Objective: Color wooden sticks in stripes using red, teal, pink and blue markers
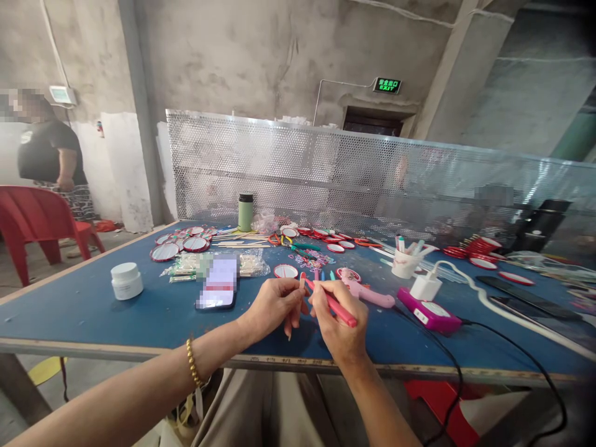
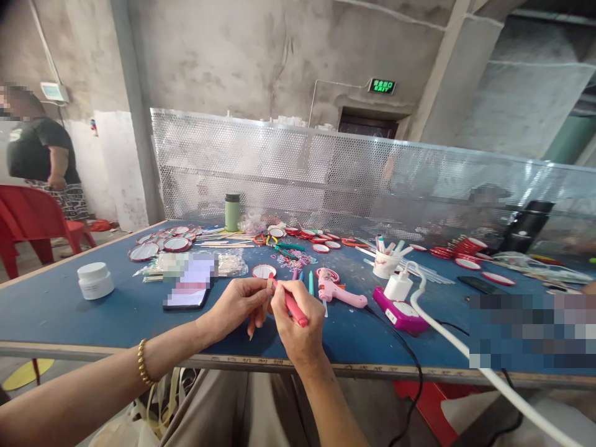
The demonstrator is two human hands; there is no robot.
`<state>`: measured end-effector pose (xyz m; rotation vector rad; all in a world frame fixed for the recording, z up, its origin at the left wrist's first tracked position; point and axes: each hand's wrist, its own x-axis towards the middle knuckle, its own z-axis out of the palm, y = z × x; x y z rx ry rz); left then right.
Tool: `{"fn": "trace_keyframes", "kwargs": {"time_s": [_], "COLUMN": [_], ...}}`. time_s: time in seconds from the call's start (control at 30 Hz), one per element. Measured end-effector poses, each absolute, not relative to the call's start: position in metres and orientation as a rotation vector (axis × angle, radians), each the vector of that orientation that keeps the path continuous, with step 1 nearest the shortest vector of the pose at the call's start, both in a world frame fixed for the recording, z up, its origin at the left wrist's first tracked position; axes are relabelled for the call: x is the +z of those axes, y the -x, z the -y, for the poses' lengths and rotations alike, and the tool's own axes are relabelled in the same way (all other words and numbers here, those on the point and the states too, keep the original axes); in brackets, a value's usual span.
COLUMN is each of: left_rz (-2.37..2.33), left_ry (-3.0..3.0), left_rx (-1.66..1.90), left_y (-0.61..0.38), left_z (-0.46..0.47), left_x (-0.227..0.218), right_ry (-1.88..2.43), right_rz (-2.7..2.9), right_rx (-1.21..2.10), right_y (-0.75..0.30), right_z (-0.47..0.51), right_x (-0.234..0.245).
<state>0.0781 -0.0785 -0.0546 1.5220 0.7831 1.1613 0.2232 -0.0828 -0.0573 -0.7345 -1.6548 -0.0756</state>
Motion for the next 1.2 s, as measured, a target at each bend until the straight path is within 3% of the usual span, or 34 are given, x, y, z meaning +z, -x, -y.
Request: {"fn": "trace_keyframes", "kwargs": {"time_s": [1.2], "left_rz": [-0.787], "left_ry": [-1.521], "left_rx": [1.158], "left_y": [-0.0777], "left_z": [0.0803], "left_x": [-0.0528], "right_ry": [0.708], "right_rz": [1.674], "right_rx": [-0.116], "right_y": [-0.2223], "right_z": [0.0818], "right_x": [-0.0585]}}
